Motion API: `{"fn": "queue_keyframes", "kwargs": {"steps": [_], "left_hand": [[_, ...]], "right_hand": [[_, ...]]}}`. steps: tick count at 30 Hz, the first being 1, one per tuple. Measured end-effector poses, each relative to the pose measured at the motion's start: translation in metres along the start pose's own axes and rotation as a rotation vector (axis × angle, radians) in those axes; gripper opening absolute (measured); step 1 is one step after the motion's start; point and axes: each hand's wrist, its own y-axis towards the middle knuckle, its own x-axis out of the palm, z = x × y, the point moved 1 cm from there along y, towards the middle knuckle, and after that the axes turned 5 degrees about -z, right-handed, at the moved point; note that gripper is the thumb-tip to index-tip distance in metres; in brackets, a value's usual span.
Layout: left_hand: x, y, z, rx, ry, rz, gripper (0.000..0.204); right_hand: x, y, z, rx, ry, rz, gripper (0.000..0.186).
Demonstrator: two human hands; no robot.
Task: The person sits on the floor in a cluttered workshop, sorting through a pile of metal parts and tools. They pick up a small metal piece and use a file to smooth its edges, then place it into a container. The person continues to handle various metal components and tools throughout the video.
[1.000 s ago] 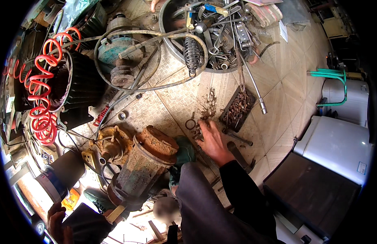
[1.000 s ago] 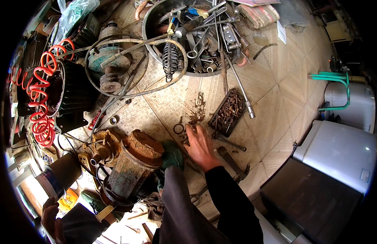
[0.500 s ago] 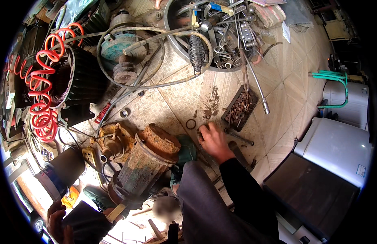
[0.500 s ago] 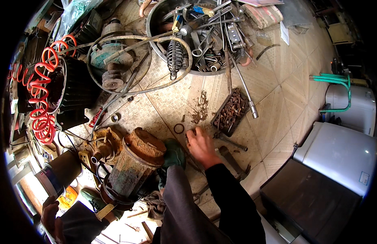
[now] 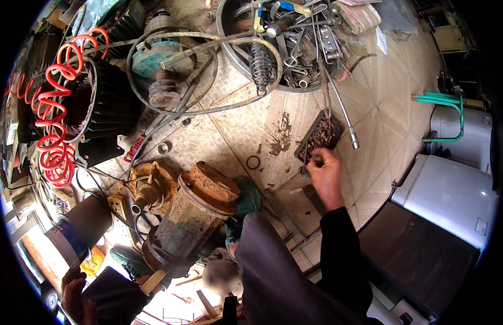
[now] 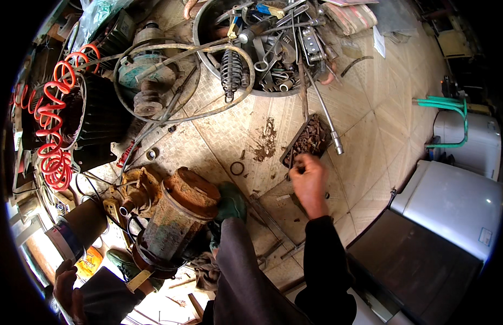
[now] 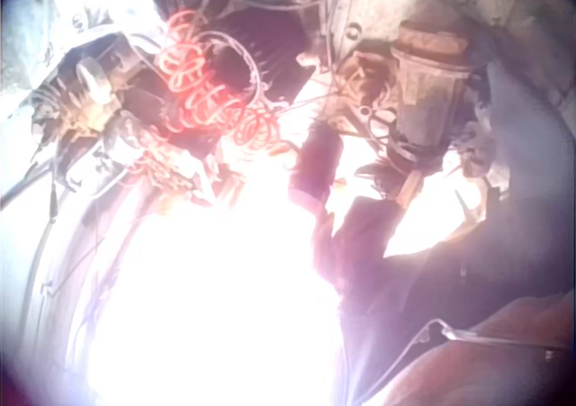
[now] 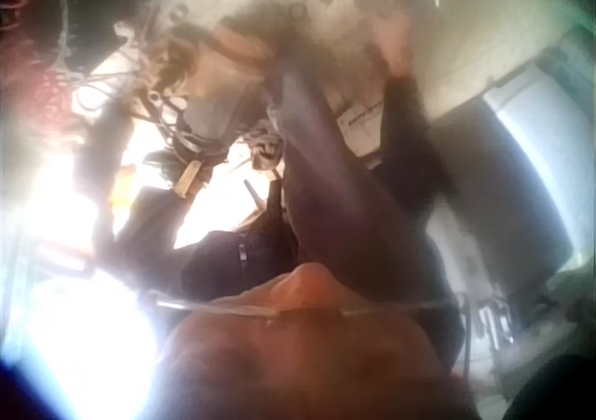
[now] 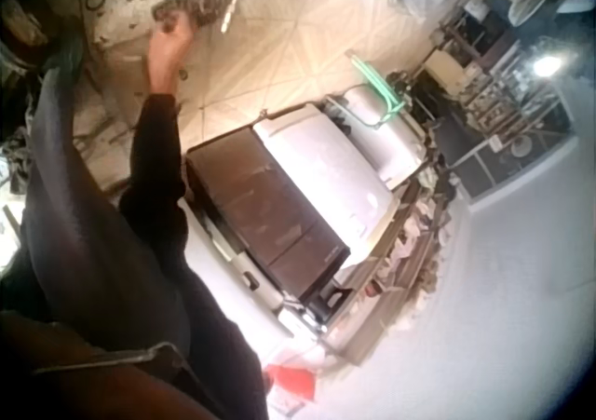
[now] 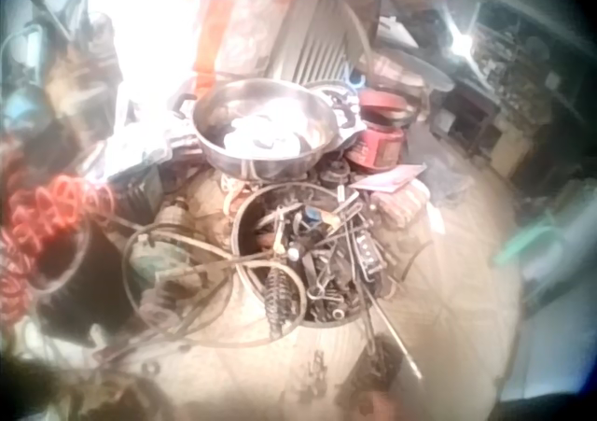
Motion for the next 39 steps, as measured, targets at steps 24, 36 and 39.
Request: {"fn": "queue_keyframes", "kwargs": {"steps": [24, 36, 39], "left_hand": [[-0.002, 0.002, 0.004, -0.018, 0.009, 0.005, 0.042], [-0.002, 0.004, 0.006, -0.028, 0.007, 0.009, 0.042], [-0.002, 0.002, 0.008, -0.034, 0.003, 0.012, 0.042]], "right_hand": [[0.089, -0.038, -0.039, -0.283, -0.096, -0.267, 0.019], [0.016, -0.015, -0.016, -0.194, -0.369, 0.126, 0.018], [-0.001, -0.019, -0.012, -0.152, -0.291, 0.123, 0.021]]}}
